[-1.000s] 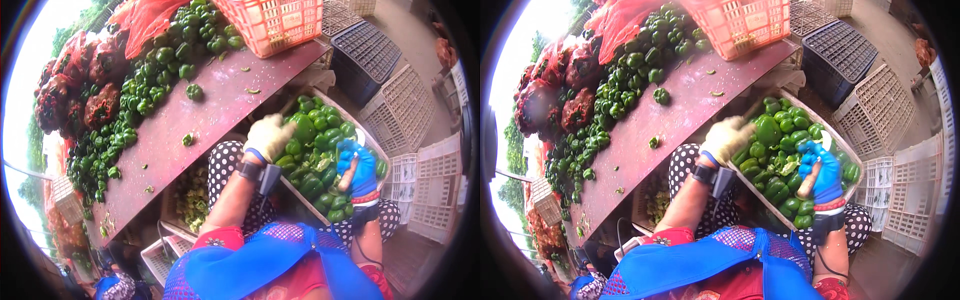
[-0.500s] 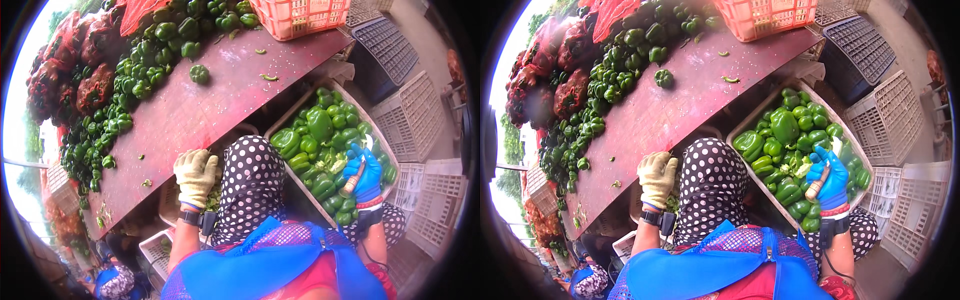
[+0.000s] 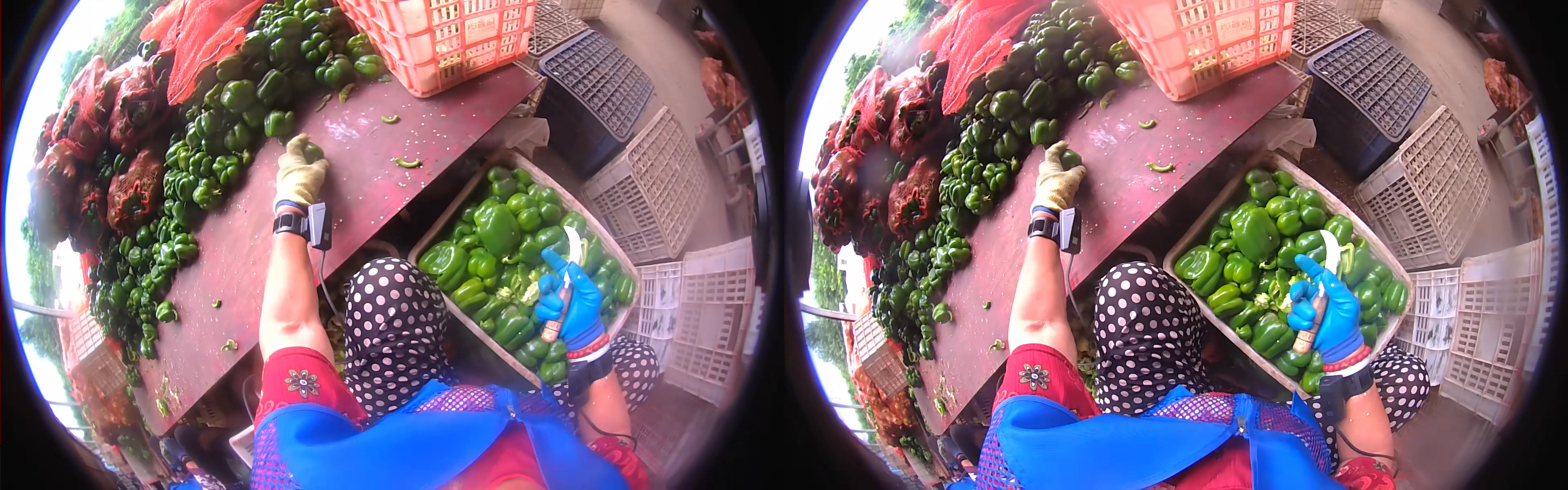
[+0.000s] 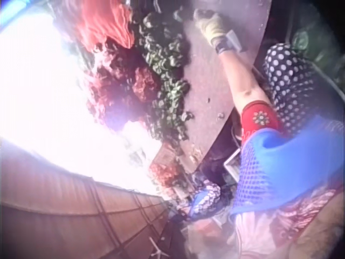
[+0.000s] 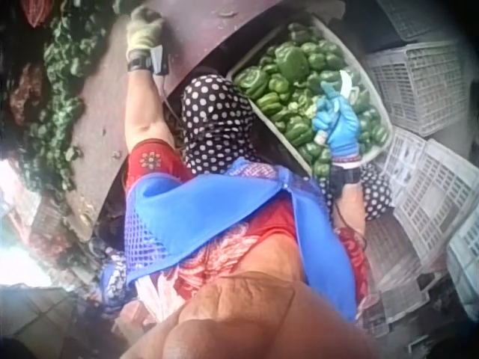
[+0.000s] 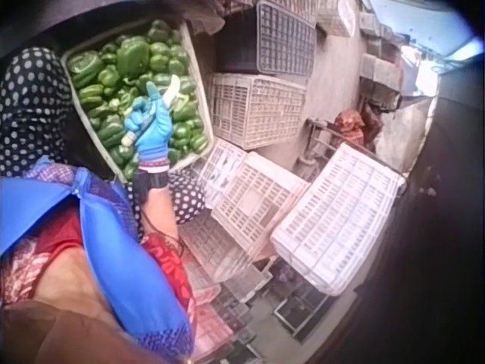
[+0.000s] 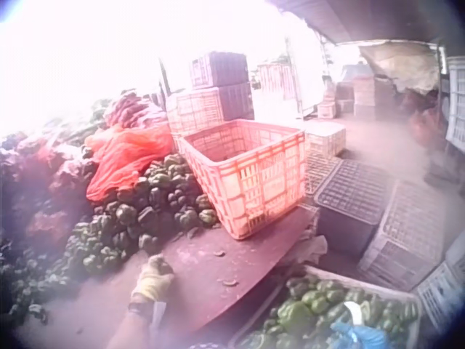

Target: Use a knife to cut off the stems and process green peppers.

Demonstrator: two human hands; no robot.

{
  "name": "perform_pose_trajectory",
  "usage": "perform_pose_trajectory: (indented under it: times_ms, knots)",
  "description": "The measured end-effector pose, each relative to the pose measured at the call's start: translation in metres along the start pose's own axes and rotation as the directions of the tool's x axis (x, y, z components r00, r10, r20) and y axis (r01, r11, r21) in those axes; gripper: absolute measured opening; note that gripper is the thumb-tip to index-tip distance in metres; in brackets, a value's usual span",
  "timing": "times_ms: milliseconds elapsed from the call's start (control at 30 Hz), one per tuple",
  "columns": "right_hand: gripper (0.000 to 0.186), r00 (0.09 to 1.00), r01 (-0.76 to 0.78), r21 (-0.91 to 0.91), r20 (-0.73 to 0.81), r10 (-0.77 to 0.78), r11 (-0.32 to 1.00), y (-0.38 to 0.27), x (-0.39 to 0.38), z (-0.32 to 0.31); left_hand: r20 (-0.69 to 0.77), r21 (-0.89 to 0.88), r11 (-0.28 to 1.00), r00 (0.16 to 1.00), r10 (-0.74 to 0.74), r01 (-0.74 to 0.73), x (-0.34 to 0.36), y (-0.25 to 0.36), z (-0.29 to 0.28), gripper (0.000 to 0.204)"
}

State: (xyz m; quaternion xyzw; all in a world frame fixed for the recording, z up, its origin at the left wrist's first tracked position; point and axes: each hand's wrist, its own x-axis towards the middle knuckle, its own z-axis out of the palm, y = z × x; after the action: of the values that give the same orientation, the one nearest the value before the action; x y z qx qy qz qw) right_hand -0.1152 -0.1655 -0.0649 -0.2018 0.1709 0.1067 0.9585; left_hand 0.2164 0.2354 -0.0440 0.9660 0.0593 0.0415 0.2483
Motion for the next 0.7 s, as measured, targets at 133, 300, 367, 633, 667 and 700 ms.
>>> perform_pose_trajectory:
  times_ms: [133,300,367,633,667,700]
  knots:
    - [0.051,0.998,0.043,-0.251,-0.028,-0.052,0.967,0.006,0.004,0.003,0.050,-0.231,0.972,0.997,0.053,-0.040,-0.013,0.006,0.008,0.070]
    - [0.044,0.962,0.060,-0.741,-0.136,-0.237,0.668,0.016,0.001,0.038,0.464,-0.834,0.455,0.844,0.270,0.313,-0.108,0.104,-0.004,0.047]
    - [0.047,0.944,0.148,-0.846,-0.035,-0.329,0.513,0.021,0.002,0.047,0.596,-0.799,0.353,0.716,0.363,0.486,-0.154,0.138,-0.006,0.044]
    - [0.062,0.767,0.336,-0.934,0.345,-0.542,-0.120,0.028,0.000,0.032,0.716,-0.693,0.532,0.553,0.426,0.486,-0.252,0.187,0.030,0.042]
    - [0.062,0.764,0.331,-0.936,0.340,-0.548,-0.121,0.026,-0.003,0.030,0.718,-0.692,0.534,0.547,0.432,0.486,-0.255,0.190,0.034,0.042]
    - [0.062,0.784,0.300,-0.950,0.300,-0.543,-0.092,0.024,-0.005,0.028,0.703,-0.697,0.562,0.575,0.417,0.444,-0.258,0.192,0.037,0.045]
